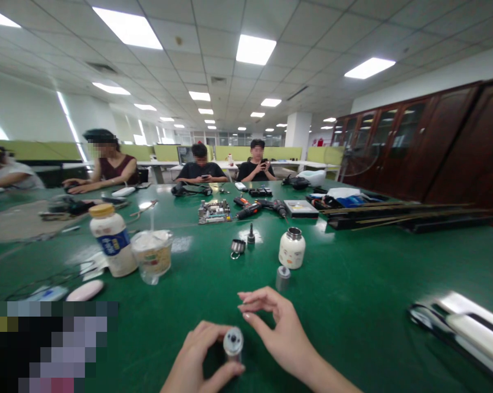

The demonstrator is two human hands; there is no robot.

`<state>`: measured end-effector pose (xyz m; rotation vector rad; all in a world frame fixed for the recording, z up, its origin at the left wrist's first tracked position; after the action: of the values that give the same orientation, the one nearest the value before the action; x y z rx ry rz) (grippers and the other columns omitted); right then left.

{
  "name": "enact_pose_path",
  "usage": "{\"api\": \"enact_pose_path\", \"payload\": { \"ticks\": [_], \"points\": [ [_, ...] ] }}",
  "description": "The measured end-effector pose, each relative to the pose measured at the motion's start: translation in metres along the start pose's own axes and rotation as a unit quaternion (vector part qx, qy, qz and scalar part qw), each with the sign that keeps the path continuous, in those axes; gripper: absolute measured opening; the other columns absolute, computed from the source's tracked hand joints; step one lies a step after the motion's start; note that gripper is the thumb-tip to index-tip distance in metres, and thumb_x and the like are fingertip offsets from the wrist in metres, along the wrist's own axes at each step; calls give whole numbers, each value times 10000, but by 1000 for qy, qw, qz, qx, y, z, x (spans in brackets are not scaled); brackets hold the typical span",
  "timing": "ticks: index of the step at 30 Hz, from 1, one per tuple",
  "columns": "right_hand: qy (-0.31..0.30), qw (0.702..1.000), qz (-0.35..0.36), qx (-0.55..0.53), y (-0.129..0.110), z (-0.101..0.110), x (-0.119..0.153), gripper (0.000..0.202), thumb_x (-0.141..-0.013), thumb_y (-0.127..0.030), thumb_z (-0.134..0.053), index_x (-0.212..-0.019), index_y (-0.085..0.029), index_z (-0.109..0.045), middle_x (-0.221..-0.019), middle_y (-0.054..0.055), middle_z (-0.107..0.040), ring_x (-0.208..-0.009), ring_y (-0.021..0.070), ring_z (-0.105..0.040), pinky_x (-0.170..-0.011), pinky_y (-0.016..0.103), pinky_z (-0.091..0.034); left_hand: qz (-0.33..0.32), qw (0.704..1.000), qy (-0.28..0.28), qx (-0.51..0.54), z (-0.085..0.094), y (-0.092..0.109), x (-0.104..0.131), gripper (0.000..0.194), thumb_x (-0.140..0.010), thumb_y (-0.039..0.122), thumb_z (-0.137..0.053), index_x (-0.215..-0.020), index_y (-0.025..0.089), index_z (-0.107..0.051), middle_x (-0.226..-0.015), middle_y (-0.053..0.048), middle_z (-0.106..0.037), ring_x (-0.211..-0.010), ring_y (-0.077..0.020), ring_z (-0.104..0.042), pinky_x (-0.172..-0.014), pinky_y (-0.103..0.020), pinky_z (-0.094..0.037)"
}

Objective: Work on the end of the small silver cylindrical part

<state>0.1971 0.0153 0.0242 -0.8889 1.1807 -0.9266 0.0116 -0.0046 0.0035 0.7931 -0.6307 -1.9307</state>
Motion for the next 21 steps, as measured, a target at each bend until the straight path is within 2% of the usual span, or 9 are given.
{"api": "enact_pose_path", "payload": {
  "ticks": [4, 8, 13, 15, 18, 21],
  "points": [
    [-42, 999, 19, -13, -19, -12, 10, 45, -834, -197, -698, -873, -200, -676, -1013, 89, -746, -996, 237, -705, -922, 407, -545, -6, 1000, 4, 2, -1, -2, 0, 278, -749, 295, -786, -1005, 233, -700, -960, -47, -716, -922, -263, -623, -804, -361, -461],
    [-63, 997, 28, 36, -23, -18, 15, 88, -833, -133, -660, -861, -208, -698, -941, 62, -752, -997, 229, -692, -934, 391, -525, -7, 1000, 2, -1, -2, -3, 1, 270, -749, 280, -784, -1000, 224, -698, -976, -52, -713, -937, -267, -618, -812, -367, -458],
    [-11, 990, 38, 134, -21, -15, 15, 92, -806, -168, -684, -887, -209, -670, -863, 30, -710, -761, 186, -681, -770, 333, -544, 4, 1000, -7, 6, 1, 2, 0, 276, -750, 257, -785, -1011, 239, -699, -971, -38, -715, -933, -266, -620, -812, -370, -453],
    [13, 988, 49, 143, -22, -12, 14, 103, -830, -198, -665, -931, -210, -650, -870, 29, -694, -736, 177, -669, -767, 332, -537, 9, 1000, -9, 6, 2, 4, 0, 271, -750, 263, -787, -1005, 238, -700, -967, -39, -716, -932, -268, -620, -812, -373, -452],
    [1, 990, 56, 128, -22, -12, 16, 189, -814, -180, -679, -995, -216, -639, -944, 47, -706, -853, 205, -687, -870, 373, -520, 5, 1000, -7, 6, 2, 3, 0, 263, -753, 259, -781, -1002, 237, -700, -973, -43, -716, -934, -268, -621, -816, -374, -453],
    [-25, 993, 47, 108, -22, -16, 18, 183, -775, -109, -687, -921, -217, -661, -998, 59, -724, -988, 235, -681, -937, 401, -504, 0, 1000, 0, 6, 0, 2, 0, 263, -755, 255, -776, -1006, 236, -699, -972, -47, -717, -929, -264, -622, -809, -365, -456]
  ]
}}
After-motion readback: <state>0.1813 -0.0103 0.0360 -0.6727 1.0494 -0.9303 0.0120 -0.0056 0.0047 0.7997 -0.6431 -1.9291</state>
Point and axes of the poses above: each hand's wrist, its own x-axis away from the middle knuckle, its own z-axis out of the back of the hand, y = z × x, the point moved 1 cm from there along -x, towards the middle knuckle
